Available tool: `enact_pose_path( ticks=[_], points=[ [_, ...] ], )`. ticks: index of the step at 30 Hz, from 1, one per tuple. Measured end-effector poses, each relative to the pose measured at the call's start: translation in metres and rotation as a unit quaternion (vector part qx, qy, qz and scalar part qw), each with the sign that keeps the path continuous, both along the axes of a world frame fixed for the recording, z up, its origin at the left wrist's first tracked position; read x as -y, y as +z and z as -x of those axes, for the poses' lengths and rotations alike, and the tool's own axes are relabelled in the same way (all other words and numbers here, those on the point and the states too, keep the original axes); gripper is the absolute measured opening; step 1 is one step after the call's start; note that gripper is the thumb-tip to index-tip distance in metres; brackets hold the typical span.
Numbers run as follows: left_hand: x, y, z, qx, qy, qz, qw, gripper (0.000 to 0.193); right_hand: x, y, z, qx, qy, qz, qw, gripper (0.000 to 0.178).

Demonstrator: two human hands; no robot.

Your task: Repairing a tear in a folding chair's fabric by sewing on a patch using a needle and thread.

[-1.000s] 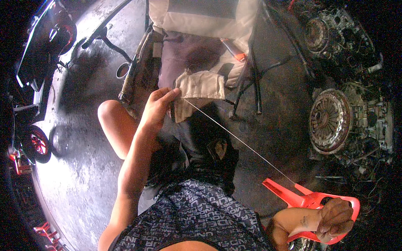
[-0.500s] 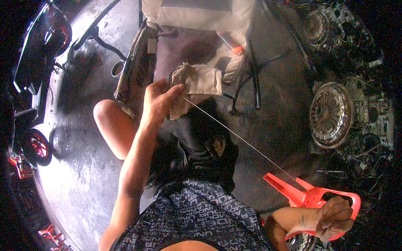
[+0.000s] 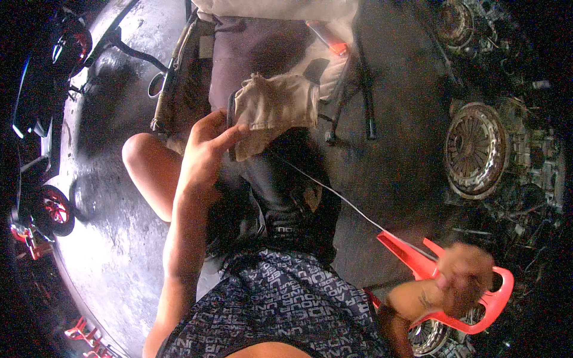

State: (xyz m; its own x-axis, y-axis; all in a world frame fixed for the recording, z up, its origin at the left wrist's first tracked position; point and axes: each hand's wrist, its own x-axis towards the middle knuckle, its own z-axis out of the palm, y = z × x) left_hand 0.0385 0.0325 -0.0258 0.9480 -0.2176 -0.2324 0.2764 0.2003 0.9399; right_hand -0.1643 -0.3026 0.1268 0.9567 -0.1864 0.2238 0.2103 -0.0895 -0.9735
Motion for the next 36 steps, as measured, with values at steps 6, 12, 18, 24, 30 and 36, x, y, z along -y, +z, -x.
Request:
enact_pose_path(
  ticks=[6, 12, 18, 24, 30, 36],
  points=[
    [0.007, -0.001, 0.002, 0.002, -0.025, 0.03, 0.999, 0.04, -0.065, -0.052, -0.087, -0.107, 0.079, 0.122, 0.984, 0.012],
    [0.005, -0.004, -0.001, -0.052, -0.031, 0.076, 0.995, 0.041, -0.1, -0.105, -0.142, -0.157, 0.231, 0.095, 0.955, 0.014],
    [0.0, -0.004, -0.006, -0.075, -0.022, 0.053, 0.996, 0.045, -0.134, -0.144, -0.158, -0.171, 0.229, 0.058, 0.956, 0.013],
    [-0.002, 0.009, -0.007, 0.311, 0.112, -0.357, 0.874, 0.054, -0.133, -0.164, -0.161, -0.125, 0.222, 0.077, 0.964, 0.01],
    [-0.008, 0.034, -0.031, 0.521, -0.08, -0.459, 0.715, 0.035, -0.131, -0.166, -0.15, -0.176, 0.216, 0.009, 0.96, 0.01],
    [-0.004, 0.039, -0.044, 0.541, -0.145, -0.464, 0.686, 0.031, -0.137, -0.162, -0.151, -0.174, 0.173, -0.016, 0.969, 0.004]
  ],
)
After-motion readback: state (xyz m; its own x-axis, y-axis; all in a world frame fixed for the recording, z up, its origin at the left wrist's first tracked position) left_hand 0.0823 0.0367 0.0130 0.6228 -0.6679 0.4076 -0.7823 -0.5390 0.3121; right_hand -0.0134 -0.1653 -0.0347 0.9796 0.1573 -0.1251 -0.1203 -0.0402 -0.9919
